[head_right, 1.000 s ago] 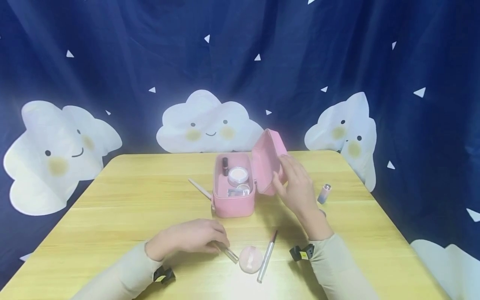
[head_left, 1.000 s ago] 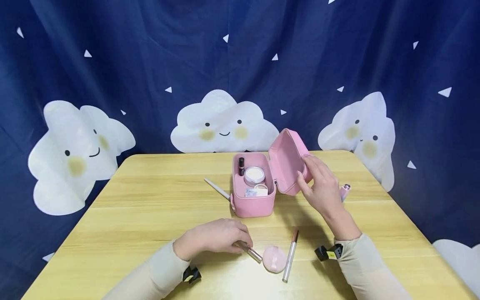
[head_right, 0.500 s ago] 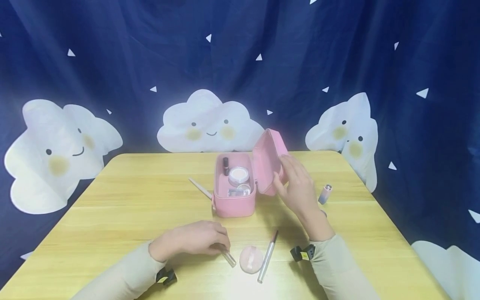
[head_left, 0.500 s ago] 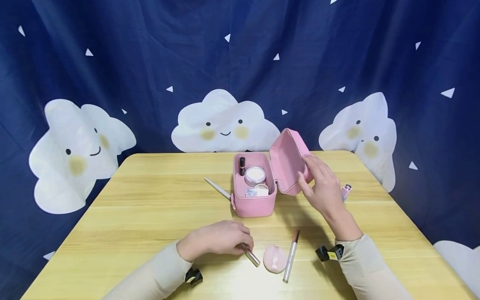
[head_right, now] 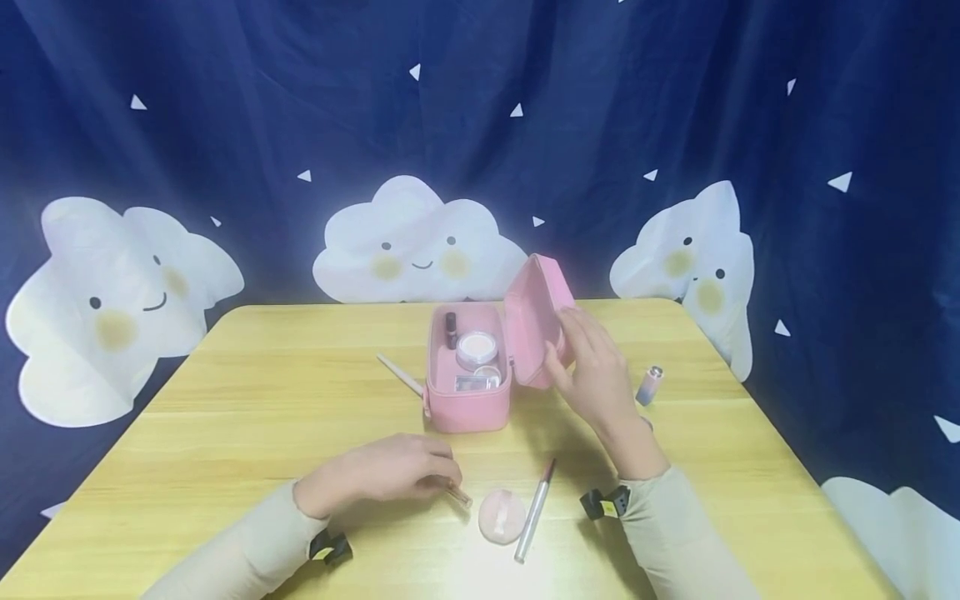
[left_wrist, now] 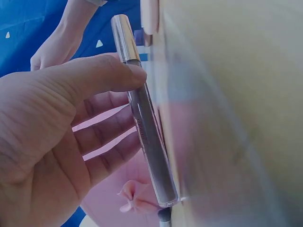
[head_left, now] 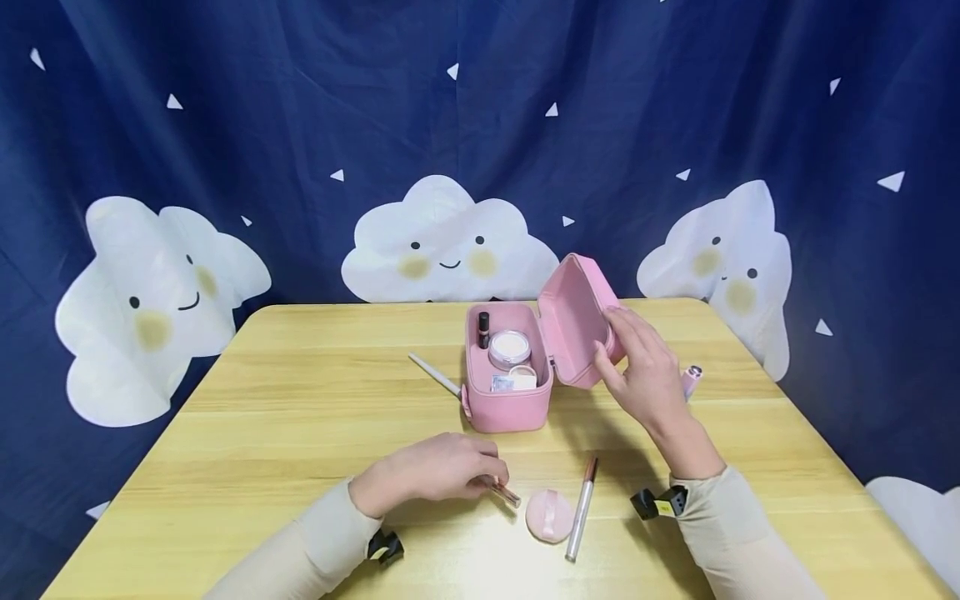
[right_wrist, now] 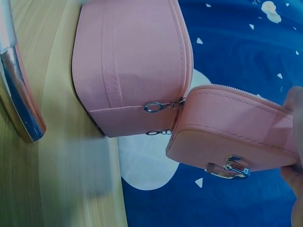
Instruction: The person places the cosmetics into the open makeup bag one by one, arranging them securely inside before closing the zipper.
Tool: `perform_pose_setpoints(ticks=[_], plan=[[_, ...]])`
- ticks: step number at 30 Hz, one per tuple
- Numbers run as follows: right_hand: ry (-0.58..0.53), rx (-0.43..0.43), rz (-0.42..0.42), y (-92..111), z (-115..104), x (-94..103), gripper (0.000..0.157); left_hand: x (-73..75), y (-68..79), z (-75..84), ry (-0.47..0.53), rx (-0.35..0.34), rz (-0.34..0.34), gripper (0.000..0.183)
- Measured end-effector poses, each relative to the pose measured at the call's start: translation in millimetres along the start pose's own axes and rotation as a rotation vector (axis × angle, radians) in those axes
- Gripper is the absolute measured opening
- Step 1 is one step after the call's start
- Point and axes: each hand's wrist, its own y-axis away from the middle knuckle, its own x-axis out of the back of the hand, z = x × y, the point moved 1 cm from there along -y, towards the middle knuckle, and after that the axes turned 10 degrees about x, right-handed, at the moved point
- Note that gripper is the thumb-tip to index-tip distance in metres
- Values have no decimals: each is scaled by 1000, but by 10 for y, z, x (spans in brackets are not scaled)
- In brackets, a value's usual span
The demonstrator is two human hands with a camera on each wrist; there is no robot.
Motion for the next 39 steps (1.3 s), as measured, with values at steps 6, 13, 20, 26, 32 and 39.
perform_pose_setpoints(ticks=[6, 13, 20, 26, 32, 39], plan=[[-21, -10, 23, -23, -16, -9, 44, 125, 23, -19, -5, -2, 54, 20], [-19, -20, 20, -17, -11, -5, 44, 216, 40, -43, -8, -18, 120, 23], [-13, -22, 16, -13, -9, -15, 44, 384, 70, -88, -39, -66, 274, 22], [-15, -22, 19, -16, -12, -17, 44, 614, 58, -146, -45, -77, 324, 22], [-23, -23, 33, -9, -6, -21, 44, 853, -45, -253, -107, -62, 327, 25], [2, -15, 0, 9, 9, -19, 44, 967, -237, -411, -169, -24, 282, 23]])
